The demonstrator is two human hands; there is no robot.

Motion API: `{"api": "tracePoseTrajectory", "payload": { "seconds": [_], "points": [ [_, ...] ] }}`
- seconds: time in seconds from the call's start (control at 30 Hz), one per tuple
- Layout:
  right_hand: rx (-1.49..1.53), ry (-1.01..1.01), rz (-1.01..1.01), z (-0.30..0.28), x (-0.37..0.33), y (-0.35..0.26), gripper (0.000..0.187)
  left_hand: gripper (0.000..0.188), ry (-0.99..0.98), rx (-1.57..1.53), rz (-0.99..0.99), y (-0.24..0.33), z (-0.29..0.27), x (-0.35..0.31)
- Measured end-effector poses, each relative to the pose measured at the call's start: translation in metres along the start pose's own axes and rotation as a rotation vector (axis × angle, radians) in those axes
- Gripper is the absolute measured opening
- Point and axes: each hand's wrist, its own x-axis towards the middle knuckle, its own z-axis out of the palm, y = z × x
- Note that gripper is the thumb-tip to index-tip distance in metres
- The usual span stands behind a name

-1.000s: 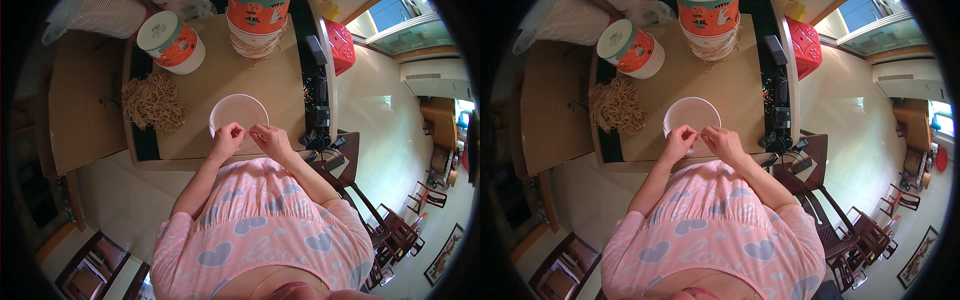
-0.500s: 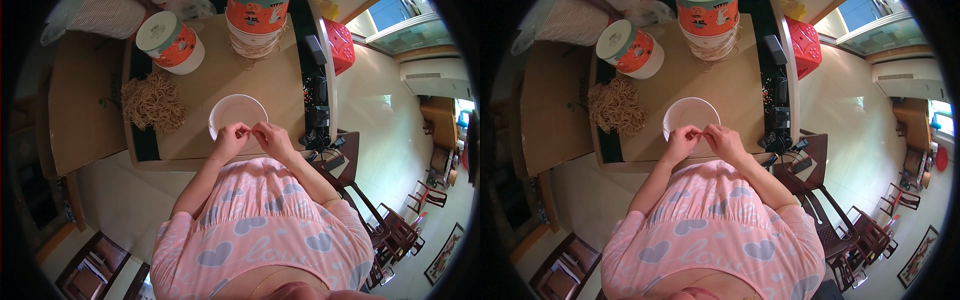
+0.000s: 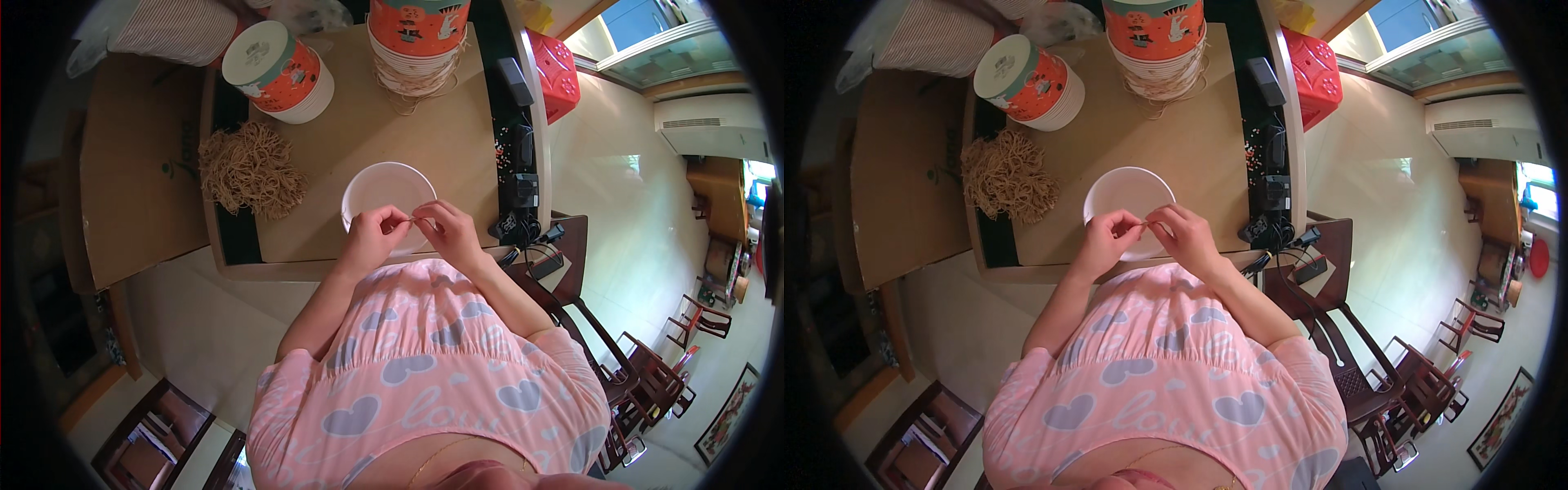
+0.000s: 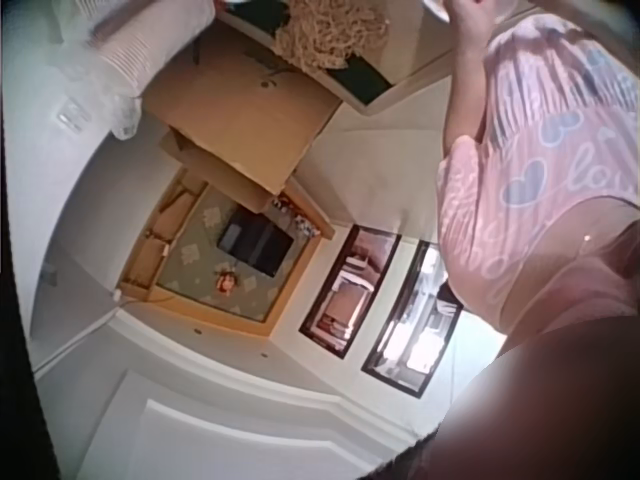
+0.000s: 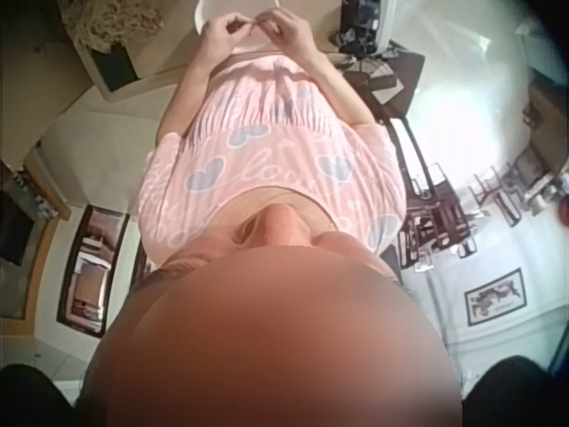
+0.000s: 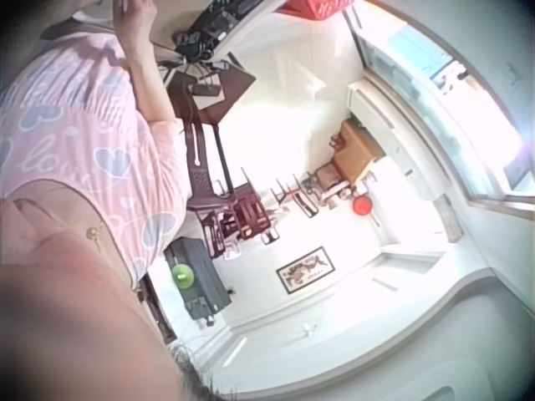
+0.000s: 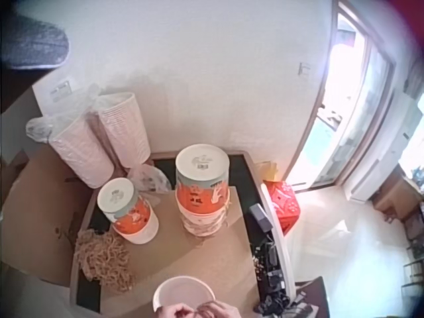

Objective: The recorder is threading a thin cord through holes in paper buckets for final packaging.

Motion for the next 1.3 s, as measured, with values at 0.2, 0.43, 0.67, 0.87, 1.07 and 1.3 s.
{"api": "tracePoseTrajectory", "payload": {
  "seconds": [0.2,0.43,0.67,0.87,1.07,1.3],
  "points": [
    [0.049,-0.007,-0.038,-0.007,-0.006,-0.003,0.011,0.009,-0.003,-0.054,0.005,0.009,0.002,-0.008],
    [0.060,0.028,-0.077,-0.006,-0.010,-0.004,0.013,0.009,-0.047,-0.130,0.006,0.013,0.007,-0.014],
    [-0.049,0.141,0.056,-0.002,-0.022,0.034,0.012,0.008,-0.204,-0.184,-0.030,0.035,0.001,-0.035],
    [-0.028,0.196,0.141,-0.001,-0.023,0.048,0.013,0.003,-0.273,-0.277,0.056,0.037,-0.016,-0.043],
    [-0.079,0.209,-0.086,-0.002,-0.004,0.028,0.015,0.002,-0.108,-0.338,0.053,0.027,-0.025,-0.028],
    [-0.002,0.195,0.200,-0.003,0.008,0.027,0.023,0.019,0.382,0.392,0.090,-0.020,-0.046,-0.003]
  ]
}}
